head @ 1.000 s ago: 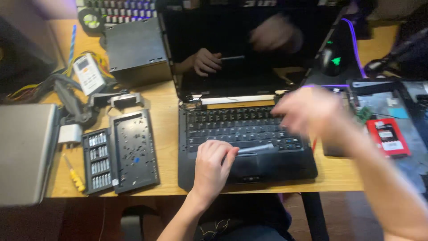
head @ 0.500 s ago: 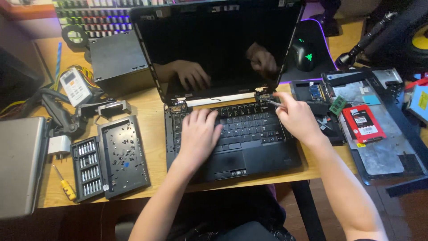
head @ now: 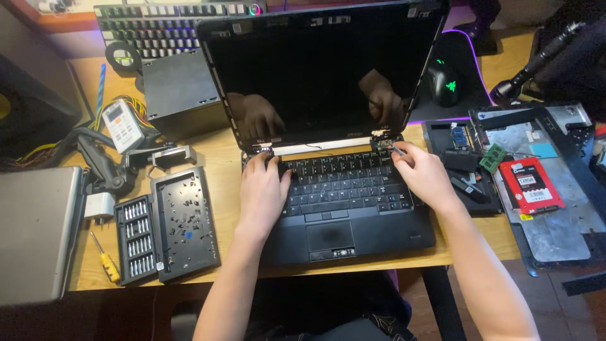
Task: Disassembling a laptop to access internal components and removing the keyboard.
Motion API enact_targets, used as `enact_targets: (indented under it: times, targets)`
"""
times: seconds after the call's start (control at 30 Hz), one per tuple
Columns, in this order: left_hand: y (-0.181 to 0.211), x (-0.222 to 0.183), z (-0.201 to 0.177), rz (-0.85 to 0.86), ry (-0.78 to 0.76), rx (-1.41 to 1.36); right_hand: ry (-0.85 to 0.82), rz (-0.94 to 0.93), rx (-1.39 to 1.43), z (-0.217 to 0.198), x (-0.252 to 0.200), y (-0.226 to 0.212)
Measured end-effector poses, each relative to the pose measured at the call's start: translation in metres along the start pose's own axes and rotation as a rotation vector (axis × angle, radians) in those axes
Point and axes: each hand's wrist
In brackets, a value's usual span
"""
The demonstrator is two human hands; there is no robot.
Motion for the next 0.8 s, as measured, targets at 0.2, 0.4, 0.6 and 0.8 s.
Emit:
enact_targets:
  times: [0.2,0.4,0.6,0.8]
  targets:
    - [-0.003,0.003,-0.001,-0.034,-0.023,-0.054,0.006,0.022,-0.009,0.003,-0.001,0.005]
    - [-0.006,0.005,0.002,-0.024,-0.027,-0.051,0.051,-0.088,-0.049,0.008,0.003,0.014]
    - [-0.016,0.006,0.009,0.001,-0.013,-0.075,0.047,-0.143,0.161,0.015,0.006,0.018]
    - [-0.036,0.006,-0.005,0.072,-0.043,-0.264,0.046,-0.161,0.195,0.020,0.012,0.039]
Point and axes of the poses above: each hand's wrist, its own x-axis towards the middle knuckle, its own z-axis out of the palm, y = z × x, and after that the axes turned 11 degrees about -y, right-handed
